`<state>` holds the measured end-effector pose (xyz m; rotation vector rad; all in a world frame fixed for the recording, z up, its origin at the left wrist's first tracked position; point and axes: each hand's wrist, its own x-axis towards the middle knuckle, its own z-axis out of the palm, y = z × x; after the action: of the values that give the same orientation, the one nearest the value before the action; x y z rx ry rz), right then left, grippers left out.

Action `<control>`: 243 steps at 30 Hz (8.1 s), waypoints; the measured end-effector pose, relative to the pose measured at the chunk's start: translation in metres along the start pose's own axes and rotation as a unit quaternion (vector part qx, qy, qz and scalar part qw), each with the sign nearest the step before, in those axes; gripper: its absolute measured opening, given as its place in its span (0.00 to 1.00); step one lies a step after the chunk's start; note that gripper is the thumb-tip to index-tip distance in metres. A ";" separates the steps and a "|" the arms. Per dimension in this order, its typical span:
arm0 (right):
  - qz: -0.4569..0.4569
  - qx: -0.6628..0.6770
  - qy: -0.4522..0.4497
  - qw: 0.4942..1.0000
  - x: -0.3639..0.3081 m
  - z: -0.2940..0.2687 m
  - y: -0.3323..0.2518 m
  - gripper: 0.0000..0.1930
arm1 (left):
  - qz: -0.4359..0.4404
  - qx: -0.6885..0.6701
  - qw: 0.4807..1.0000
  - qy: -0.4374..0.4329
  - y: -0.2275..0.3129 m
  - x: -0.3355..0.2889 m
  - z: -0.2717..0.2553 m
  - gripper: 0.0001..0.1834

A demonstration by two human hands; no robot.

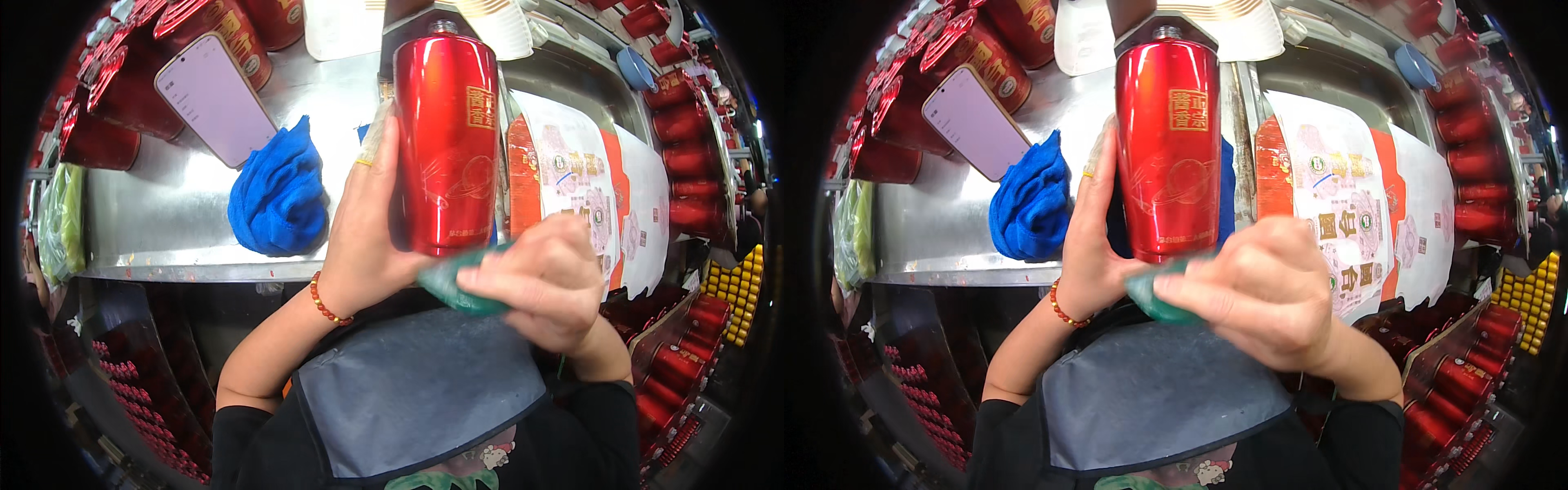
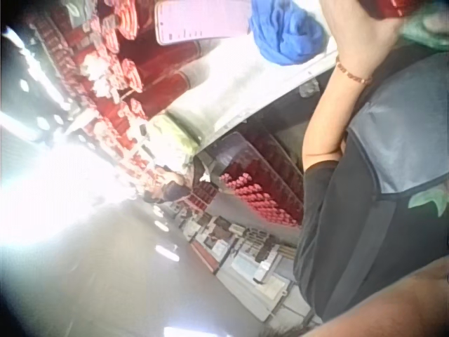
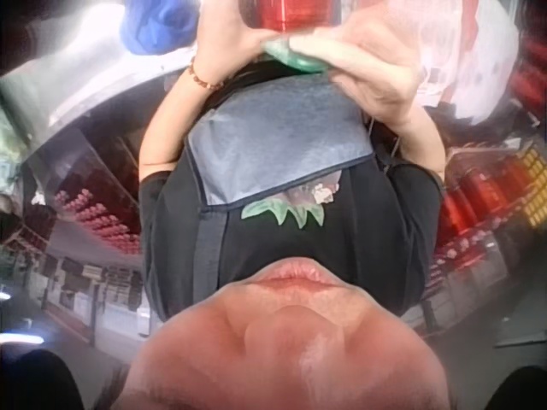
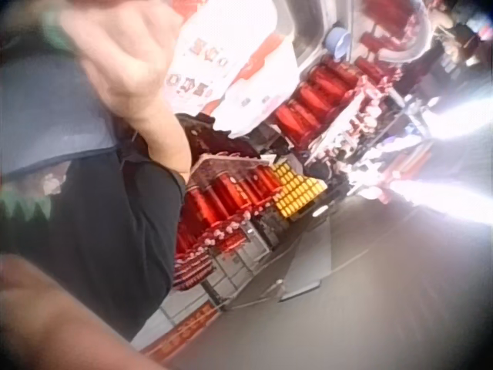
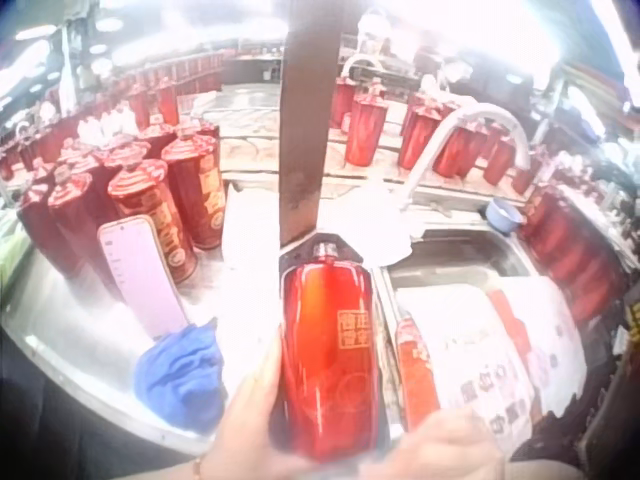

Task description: The person wipes the exterior of red cylindrical cans with a green sponge and a blue cloth. They rotate each can to clean all sides, then place it on a nearby tray. The process is repeated for multiple cans.

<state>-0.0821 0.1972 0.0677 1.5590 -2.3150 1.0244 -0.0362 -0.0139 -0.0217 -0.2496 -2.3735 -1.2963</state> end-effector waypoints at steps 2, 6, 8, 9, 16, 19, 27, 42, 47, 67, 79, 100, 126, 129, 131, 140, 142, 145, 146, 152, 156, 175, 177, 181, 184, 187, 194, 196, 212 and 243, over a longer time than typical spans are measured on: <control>0.108 0.072 -0.029 0.991 -0.006 -0.004 0.013 0.14 | -0.006 -0.004 1.000 -0.005 0.000 -0.002 0.001 0.68; 0.381 0.170 0.140 0.898 -0.016 0.001 0.054 0.11 | -0.043 -0.041 0.998 -0.034 0.000 -0.003 0.000 0.69; 0.323 0.240 0.101 0.910 -0.018 -0.002 0.026 0.10 | -0.048 -0.033 0.997 -0.043 -0.002 -0.004 -0.001 0.68; 0.297 0.215 0.080 0.927 -0.019 0.002 0.026 0.10 | -0.037 -0.023 0.998 -0.044 -0.004 -0.004 0.000 0.68; 0.185 0.185 0.034 0.965 -0.012 -0.012 0.041 0.10 | -0.066 -0.036 0.995 -0.064 -0.009 -0.006 -0.001 0.69; 0.302 0.114 0.098 0.941 -0.014 -0.008 0.072 0.11 | -0.081 -0.034 0.994 -0.072 -0.004 -0.004 -0.005 0.69; 0.235 0.005 0.097 0.967 -0.005 -0.018 0.093 0.11 | -0.005 0.133 0.989 -0.069 0.030 -0.005 -0.006 0.66; 0.243 0.149 0.059 0.957 0.093 -0.063 0.162 0.12 | 0.010 0.000 1.000 -0.016 0.008 -0.011 -0.002 0.63; 0.358 0.075 -0.095 0.926 0.193 -0.037 0.213 0.22 | 0.008 -0.022 1.000 -0.001 0.006 -0.014 -0.001 0.59; 0.283 -0.148 -0.219 0.922 0.255 0.085 0.305 0.18 | -0.009 -0.112 0.994 0.000 0.005 -0.014 -0.001 0.56; 0.288 -0.085 -0.226 0.927 0.248 0.075 0.290 0.14 | -0.010 -0.106 0.994 0.001 0.005 -0.014 -0.001 0.57; 0.225 0.060 -0.090 0.968 0.222 -0.032 0.222 0.10 | 0.020 -0.101 0.994 0.028 0.006 -0.015 -0.008 0.60; 0.228 0.645 0.013 0.729 -0.016 -0.076 0.033 0.09 | 0.029 -0.248 0.949 -0.191 0.080 0.033 -0.013 0.36; 0.192 0.657 -0.024 0.729 0.004 -0.080 0.019 0.10 | 0.071 -0.274 0.931 -0.231 0.090 0.037 0.009 0.52; 0.155 0.662 -0.026 0.733 0.008 -0.080 0.020 0.11 | -0.023 -0.391 0.876 -0.280 0.092 0.030 0.020 0.40; 0.069 0.665 -0.022 0.743 -0.045 -0.086 0.062 0.17 | 0.065 -0.109 0.978 -0.164 0.079 0.004 -0.036 0.17; 0.084 0.648 -0.054 0.755 -0.057 -0.087 0.065 0.17 | 0.130 0.033 0.986 -0.102 0.079 0.002 -0.043 0.21; 0.128 0.591 -0.079 0.792 -0.074 -0.091 0.079 0.15 | 0.223 0.217 0.950 -0.016 0.070 -0.002 -0.045 0.26; 0.159 0.557 -0.087 0.811 -0.080 -0.095 0.081 0.16 | 0.232 0.221 0.947 -0.004 0.065 -0.003 -0.044 0.27; 0.401 0.033 -0.015 0.915 -0.060 -0.093 0.036 0.13 | 0.150 0.111 0.980 -0.073 0.070 -0.013 -0.042 0.24; 0.196 0.236 -0.089 0.948 -0.022 -0.044 -0.011 0.24 | 0.059 0.018 0.985 -0.162 0.084 -0.011 -0.047 0.20; 0.352 0.306 -0.162 0.870 -0.005 -0.017 0.026 0.06 | -0.311 -0.221 0.903 -0.194 0.057 -0.001 -0.050 0.13; 0.357 0.311 -0.152 0.868 -0.009 -0.013 0.033 0.06 | -0.317 -0.210 0.905 -0.191 0.051 -0.002 -0.050 0.12; 0.337 0.284 -0.151 0.885 -0.015 -0.011 0.043 0.05 | -0.340 -0.232 0.895 -0.169 0.051 -0.003 -0.049 0.13; 0.344 0.301 -0.135 0.879 -0.019 -0.012 0.048 0.05 | -0.340 -0.179 0.914 -0.129 0.043 -0.009 -0.051 0.12; 0.324 0.293 -0.129 0.890 -0.023 -0.011 0.053 0.05 | -0.210 -0.026 0.977 -0.012 0.043 -0.018 -0.051 0.07; 0.349 0.309 -0.132 0.875 -0.027 -0.015 0.056 0.06 | 0.028 0.207 0.977 -0.043 0.053 -0.003 -0.007 0.59; 0.356 0.319 -0.128 0.869 -0.028 -0.014 0.056 0.06 | 0.031 0.235 0.971 -0.027 0.044 -0.005 -0.004 0.58; 0.350 0.355 -0.136 0.856 -0.019 -0.015 0.047 0.04 | -0.088 -0.103 0.989 -0.060 0.020 -0.018 -0.015 0.53; 0.384 0.351 -0.146 0.841 -0.024 0.006 0.056 0.06 | 0.237 0.200 0.950 0.043 0.038 -0.038 -0.004 0.20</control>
<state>-0.1189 0.2239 0.0266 0.9178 -3.0909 2.1460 0.0118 0.0054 -0.0083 -0.5794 -2.2463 -0.5819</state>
